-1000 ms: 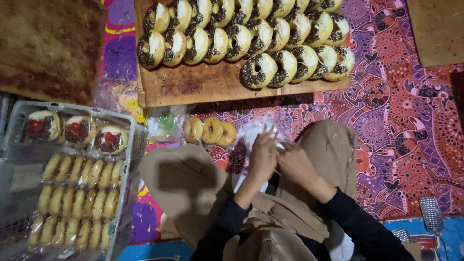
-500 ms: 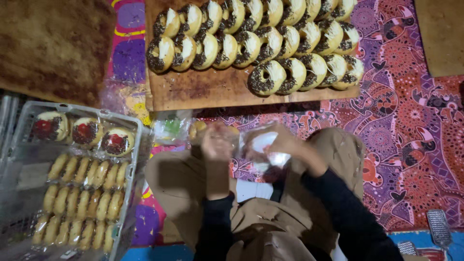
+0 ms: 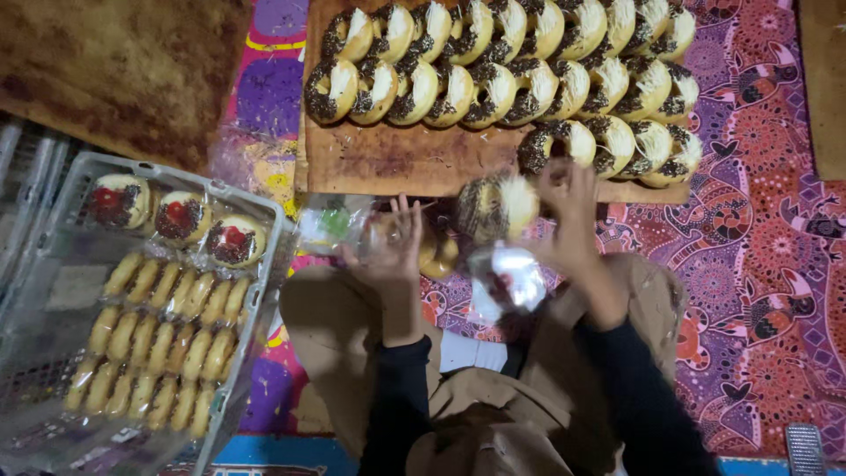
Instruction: The person sits on a patterned floor mat and individually places assorted pastries into small clear plastic bags. They pick up each pastry from a wooden board or a nearby crate, seal the bag, and place the packaged item into a white crate.
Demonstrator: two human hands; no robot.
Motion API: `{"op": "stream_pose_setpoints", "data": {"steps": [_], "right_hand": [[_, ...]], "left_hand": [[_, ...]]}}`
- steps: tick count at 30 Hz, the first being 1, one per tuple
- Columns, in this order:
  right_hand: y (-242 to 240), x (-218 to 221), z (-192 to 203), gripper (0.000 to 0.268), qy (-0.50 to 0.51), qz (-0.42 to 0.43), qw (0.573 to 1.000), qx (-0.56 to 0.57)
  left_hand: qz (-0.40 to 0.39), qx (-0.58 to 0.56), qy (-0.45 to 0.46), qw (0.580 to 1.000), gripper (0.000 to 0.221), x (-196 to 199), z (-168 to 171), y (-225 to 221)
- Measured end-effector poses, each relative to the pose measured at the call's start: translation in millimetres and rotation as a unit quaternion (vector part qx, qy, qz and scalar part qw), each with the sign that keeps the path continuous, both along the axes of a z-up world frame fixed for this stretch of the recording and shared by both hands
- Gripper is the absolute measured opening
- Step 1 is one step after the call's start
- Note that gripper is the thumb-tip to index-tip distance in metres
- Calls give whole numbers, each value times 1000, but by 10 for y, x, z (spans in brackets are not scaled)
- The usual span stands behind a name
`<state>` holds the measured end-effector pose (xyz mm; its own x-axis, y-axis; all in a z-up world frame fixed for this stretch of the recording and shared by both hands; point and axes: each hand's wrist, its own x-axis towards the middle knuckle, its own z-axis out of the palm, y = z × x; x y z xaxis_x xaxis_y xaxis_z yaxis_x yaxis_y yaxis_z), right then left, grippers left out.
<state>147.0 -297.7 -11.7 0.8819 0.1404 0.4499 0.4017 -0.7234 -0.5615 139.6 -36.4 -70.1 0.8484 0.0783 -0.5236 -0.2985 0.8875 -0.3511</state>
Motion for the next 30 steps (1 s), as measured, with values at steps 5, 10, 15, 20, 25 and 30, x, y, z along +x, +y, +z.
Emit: {"op": "stream_pose_setpoints", "data": {"steps": [5, 10, 15, 20, 25, 30], "right_hand": [[698, -957, 115, 66, 31, -81, 995, 38], [875, -975, 142, 80, 88, -58, 993, -53], [671, -1022, 349, 43, -117, 47, 990, -66], [575, -994, 473, 17, -120, 218, 963, -102], [519, -981, 572, 15, 233, 171, 956, 56], [592, -1005, 1010, 20, 79, 216, 973, -7]], "left_hand": [[-15, 142, -171, 975, 79, -336, -58, -540], [-78, 266, -160, 947, 70, -523, 37, -692], [-130, 275, -192, 933, 60, -517, 179, -536], [-162, 499, -77, 848, 45, -933, 186, -575], [-78, 885, -82, 452, 28, -1325, 53, -329], [-274, 890, -207, 300, 24, -1539, 136, -52]]}}
